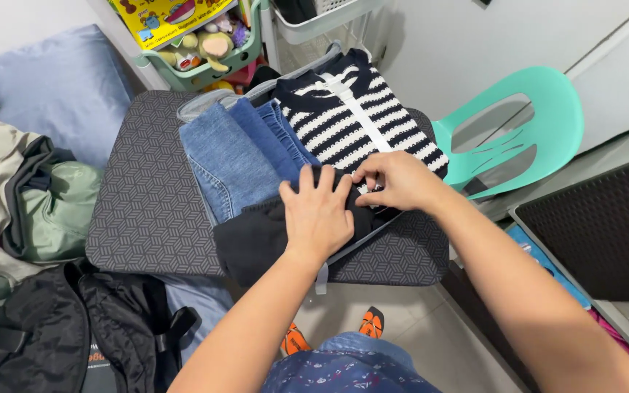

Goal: The person folds various clothing items, including a black shirt, a yellow jacket, a striped sweater, and jeans, and places them into a gray packing cube. The person then secures the cube using its built-in straps.

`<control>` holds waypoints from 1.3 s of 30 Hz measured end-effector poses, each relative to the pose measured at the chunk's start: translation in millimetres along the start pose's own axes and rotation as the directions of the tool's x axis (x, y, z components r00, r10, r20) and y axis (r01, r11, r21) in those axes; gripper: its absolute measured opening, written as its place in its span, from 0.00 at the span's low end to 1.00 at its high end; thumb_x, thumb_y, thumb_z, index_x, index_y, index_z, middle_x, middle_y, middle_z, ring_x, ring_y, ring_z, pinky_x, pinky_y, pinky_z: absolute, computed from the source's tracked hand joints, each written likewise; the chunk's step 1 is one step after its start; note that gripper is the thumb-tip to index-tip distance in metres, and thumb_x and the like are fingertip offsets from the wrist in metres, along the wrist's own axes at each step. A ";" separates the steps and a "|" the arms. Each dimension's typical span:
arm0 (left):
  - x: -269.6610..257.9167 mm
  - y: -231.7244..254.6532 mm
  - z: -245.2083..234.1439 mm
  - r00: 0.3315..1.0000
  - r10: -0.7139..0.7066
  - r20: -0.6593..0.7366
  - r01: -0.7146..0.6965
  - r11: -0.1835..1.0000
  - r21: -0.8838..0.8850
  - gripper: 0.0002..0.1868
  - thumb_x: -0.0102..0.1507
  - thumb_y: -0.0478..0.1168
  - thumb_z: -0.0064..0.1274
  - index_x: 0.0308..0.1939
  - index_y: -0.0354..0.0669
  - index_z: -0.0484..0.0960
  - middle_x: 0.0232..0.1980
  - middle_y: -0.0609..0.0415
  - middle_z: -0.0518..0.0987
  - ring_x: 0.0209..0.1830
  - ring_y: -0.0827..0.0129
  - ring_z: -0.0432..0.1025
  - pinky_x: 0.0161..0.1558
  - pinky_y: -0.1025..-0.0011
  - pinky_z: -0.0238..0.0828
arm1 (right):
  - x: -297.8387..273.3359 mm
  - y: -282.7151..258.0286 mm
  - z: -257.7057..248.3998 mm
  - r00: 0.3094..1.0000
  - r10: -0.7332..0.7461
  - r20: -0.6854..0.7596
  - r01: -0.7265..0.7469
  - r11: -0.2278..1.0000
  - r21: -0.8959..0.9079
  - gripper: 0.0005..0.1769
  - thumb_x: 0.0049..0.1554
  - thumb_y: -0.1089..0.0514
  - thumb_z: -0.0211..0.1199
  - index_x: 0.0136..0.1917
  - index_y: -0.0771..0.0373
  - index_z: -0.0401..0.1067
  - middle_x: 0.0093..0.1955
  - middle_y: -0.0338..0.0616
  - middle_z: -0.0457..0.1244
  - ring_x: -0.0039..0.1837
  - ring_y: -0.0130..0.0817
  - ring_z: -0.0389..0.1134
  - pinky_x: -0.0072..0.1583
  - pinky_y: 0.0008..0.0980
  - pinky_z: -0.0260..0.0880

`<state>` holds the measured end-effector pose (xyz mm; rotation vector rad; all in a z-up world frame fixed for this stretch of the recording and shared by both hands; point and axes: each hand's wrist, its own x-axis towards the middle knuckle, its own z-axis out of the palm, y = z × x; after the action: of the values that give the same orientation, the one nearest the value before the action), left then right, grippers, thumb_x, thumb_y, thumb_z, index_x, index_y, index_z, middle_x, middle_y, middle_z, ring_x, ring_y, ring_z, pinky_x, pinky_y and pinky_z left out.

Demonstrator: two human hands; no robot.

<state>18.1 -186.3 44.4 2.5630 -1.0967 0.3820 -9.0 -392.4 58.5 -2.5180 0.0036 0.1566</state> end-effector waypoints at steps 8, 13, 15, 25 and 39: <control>1.1 -0.1 10.9 0.984 -0.033 0.172 0.034 0.999 0.002 0.27 0.55 0.61 0.59 0.52 0.52 0.82 0.59 0.55 0.74 0.57 0.54 0.66 0.50 0.39 0.63 | 20.1 18.1 34.1 0.860 -0.437 -0.263 0.312 0.858 -0.407 0.19 0.42 0.59 0.62 0.50 0.55 0.75 0.68 0.38 0.64 0.66 0.43 0.60 0.62 0.48 0.53; 2.7 5.2 36.3 0.952 -0.034 0.304 -0.030 0.979 0.202 0.23 0.58 0.59 0.55 0.50 0.52 0.82 0.59 0.54 0.72 0.62 0.49 0.63 0.59 0.33 0.57 | 17.6 19.3 27.1 0.853 -0.444 -0.274 0.304 0.851 -0.429 0.19 0.42 0.60 0.61 0.49 0.55 0.74 0.67 0.37 0.64 0.65 0.42 0.60 0.62 0.48 0.54; 3.1 14.7 53.8 0.958 -0.029 0.285 -0.071 0.940 0.334 0.25 0.58 0.59 0.53 0.52 0.49 0.80 0.60 0.49 0.71 0.63 0.44 0.62 0.59 0.36 0.56 | 16.2 18.8 28.7 0.850 -0.441 -0.289 0.326 0.871 -0.368 0.18 0.42 0.59 0.62 0.49 0.56 0.74 0.65 0.39 0.64 0.66 0.44 0.61 0.61 0.48 0.54; -7.1 -14.8 1.1 0.985 0.070 0.155 -0.080 0.995 0.060 0.51 0.39 0.63 0.67 0.66 0.58 0.73 0.68 0.42 0.70 0.70 0.41 0.61 0.65 0.37 0.52 | -87.7 6.7 72.4 0.766 -0.607 -0.210 0.547 0.788 -0.282 0.20 0.45 0.47 0.72 0.42 0.63 0.71 0.43 0.46 0.62 0.47 0.46 0.64 0.52 0.44 0.62; -51.7 -31.1 -7.9 0.953 0.106 -0.283 -0.133 0.988 -0.081 0.36 0.55 0.56 0.62 0.65 0.48 0.75 0.63 0.44 0.73 0.63 0.46 0.66 0.67 0.47 0.59 | -56.8 -31.1 64.1 0.832 -0.535 0.148 0.555 0.792 -0.253 0.14 0.51 0.50 0.71 0.34 0.60 0.73 0.35 0.44 0.65 0.41 0.47 0.68 0.44 0.46 0.67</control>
<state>5.5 -129.5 26.8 2.2764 -1.1363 0.6776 -71.4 -331.8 31.2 -2.6786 -0.8294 0.0024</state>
